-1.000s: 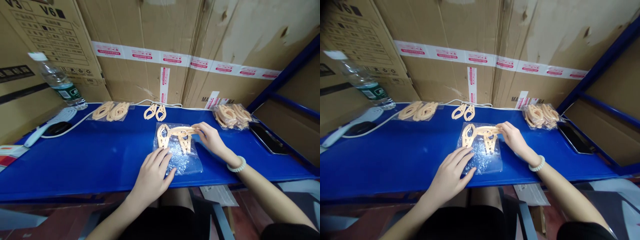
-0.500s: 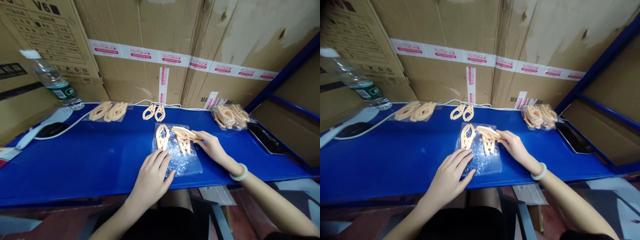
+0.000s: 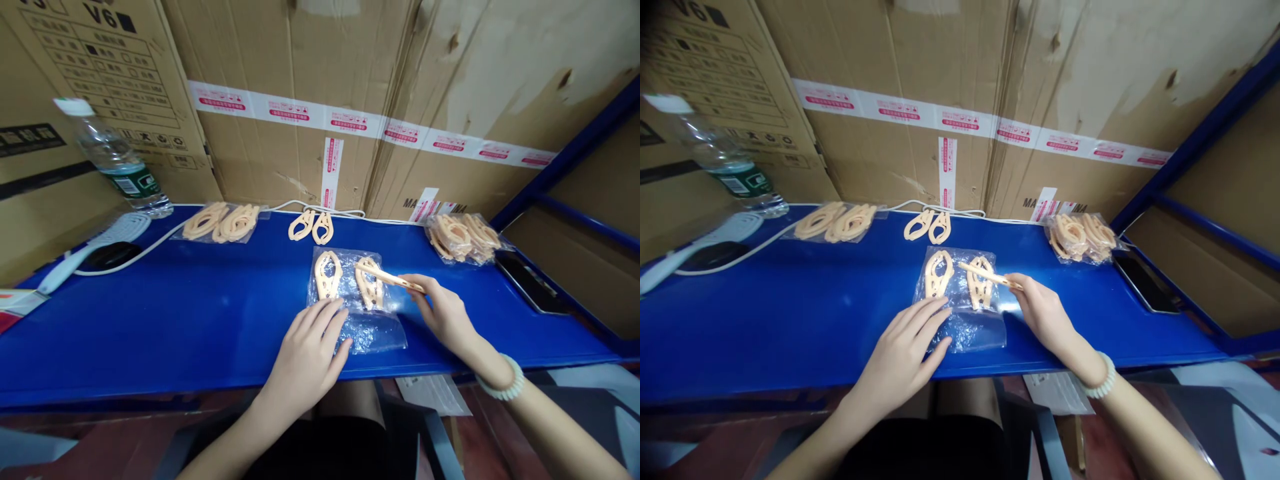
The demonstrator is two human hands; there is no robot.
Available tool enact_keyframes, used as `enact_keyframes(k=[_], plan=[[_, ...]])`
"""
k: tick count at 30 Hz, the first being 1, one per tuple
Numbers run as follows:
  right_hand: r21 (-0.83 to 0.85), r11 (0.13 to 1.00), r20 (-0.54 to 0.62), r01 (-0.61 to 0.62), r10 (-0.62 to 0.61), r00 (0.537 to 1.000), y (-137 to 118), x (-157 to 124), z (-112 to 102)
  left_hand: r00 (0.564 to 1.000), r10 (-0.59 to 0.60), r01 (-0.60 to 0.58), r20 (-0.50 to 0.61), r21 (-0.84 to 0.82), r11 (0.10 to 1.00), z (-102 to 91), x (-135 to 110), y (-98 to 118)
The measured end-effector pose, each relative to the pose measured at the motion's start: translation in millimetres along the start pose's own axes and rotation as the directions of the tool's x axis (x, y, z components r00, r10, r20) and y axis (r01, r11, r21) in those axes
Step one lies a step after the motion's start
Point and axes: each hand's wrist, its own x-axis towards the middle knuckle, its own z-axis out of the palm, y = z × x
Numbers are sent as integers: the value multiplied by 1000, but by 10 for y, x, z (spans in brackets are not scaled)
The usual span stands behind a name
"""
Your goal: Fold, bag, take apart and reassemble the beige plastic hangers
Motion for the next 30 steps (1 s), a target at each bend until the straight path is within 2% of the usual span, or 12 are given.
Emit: enact_keyframes(k=[6,13,18,21,23,26,30], plan=[[-17,1000,-73,17,-19,997,-282,-114,-278,1000,8,-8,-24,-19,1000,-6,12,2],[87,995,-138,51,-38,990,-662,-188,-485,1000,0,-1,-26,-26,1000,-8,11,-6],[108,992,-84,64,-55,995,-931,-280,-576,999,0,-2,-43,-42,999,3,14,-21],[70,994,-54,82,-78,995,-1005,-296,-545,998,-3,0,-55,-47,999,11,4,-29],[24,989,-34,145,-144,989,-1005,-271,-477,998,1,-4,-64,-46,999,16,-7,-34],[-94,947,-16,306,-309,951,-965,-181,-289,999,10,-12,-47,-39,999,25,-21,-42],[-287,839,140,462,-440,887,-932,-29,36,1000,9,-10,-3,-30,1000,44,-22,-50]])
